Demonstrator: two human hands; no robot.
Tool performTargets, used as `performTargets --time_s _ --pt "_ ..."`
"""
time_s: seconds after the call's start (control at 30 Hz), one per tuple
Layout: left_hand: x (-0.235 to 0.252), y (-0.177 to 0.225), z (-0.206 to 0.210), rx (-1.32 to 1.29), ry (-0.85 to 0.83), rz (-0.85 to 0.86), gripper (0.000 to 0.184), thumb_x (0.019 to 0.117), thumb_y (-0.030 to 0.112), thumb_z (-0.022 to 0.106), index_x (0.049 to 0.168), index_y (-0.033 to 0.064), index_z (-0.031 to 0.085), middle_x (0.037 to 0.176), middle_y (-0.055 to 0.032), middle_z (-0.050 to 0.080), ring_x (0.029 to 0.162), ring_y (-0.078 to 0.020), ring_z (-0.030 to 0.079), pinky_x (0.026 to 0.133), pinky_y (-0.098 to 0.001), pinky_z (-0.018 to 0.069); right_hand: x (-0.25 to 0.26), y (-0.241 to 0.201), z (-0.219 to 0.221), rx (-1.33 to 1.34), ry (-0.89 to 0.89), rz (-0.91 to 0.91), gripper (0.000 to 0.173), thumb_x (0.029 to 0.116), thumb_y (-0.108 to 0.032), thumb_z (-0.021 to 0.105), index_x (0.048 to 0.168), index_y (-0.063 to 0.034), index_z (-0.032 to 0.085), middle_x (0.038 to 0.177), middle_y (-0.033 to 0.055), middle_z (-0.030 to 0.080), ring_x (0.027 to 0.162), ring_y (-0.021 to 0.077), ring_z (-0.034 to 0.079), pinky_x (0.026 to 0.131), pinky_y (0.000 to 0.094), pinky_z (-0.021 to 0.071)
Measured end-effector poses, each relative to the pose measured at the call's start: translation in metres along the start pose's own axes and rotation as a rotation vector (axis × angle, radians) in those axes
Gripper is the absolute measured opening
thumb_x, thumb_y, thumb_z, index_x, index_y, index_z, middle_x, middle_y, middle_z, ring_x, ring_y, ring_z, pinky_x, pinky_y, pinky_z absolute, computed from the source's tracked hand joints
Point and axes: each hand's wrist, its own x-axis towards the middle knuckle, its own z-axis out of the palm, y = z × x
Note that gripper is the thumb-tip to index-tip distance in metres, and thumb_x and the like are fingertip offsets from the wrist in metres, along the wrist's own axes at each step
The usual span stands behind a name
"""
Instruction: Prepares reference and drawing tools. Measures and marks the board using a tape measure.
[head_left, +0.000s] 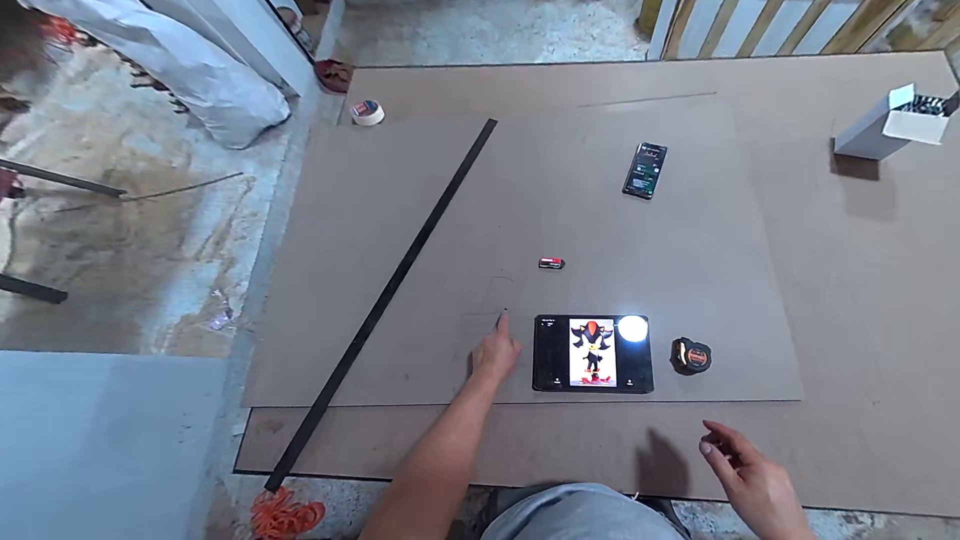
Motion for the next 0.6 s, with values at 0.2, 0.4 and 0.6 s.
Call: performTargets --time_s 0.2,0.4,0.6 --pt "-0.030 -0.022 0.012 -0.335 0.161 -0.002 0.039 0.1057 0.020 0.051 0.142 0.0273 0.064 0.104 -0.0138 0.074 0.090 -0.0317 0.071 0.083 -0.0598 0.0554 0.084 0.016 -0.006 -0.330 0.027 -0.070 0.057 0.0965 -0.030 0.070 0.147 -0.0102 0.055 0.145 0.0179 0.056 0.127 0.0365 0.061 0.100 0.0596 0.0534" --pt "-0.125 -0.032 0.041 -0.686 0.274 0.034 0.038 0.0994 0.012 0.065 0.137 0.0082 0.060 0.112 -0.0083 0.075 0.098 -0.0169 0.073 0.090 -0.0412 0.0607 0.170 0.025 0.012 -0.525 -0.119 -0.046 0.085 0.0861 -0.035 0.081 0.159 -0.0155 0.041 0.161 0.0170 0.040 0.138 0.0441 0.049 0.105 0.0666 0.0447" --pt "-0.219 -0.013 0.077 -0.545 0.388 0.028 0.032 0.0927 0.027 0.075 0.113 0.0031 0.069 0.076 -0.0036 0.066 0.063 -0.0134 0.062 0.061 -0.0361 0.0561 0.189 0.021 0.011 -0.502 -0.229 -0.073 0.075 0.0794 -0.043 0.083 0.140 -0.0062 0.059 0.132 0.0238 0.060 0.118 0.0458 0.060 0.090 0.0642 0.0529"
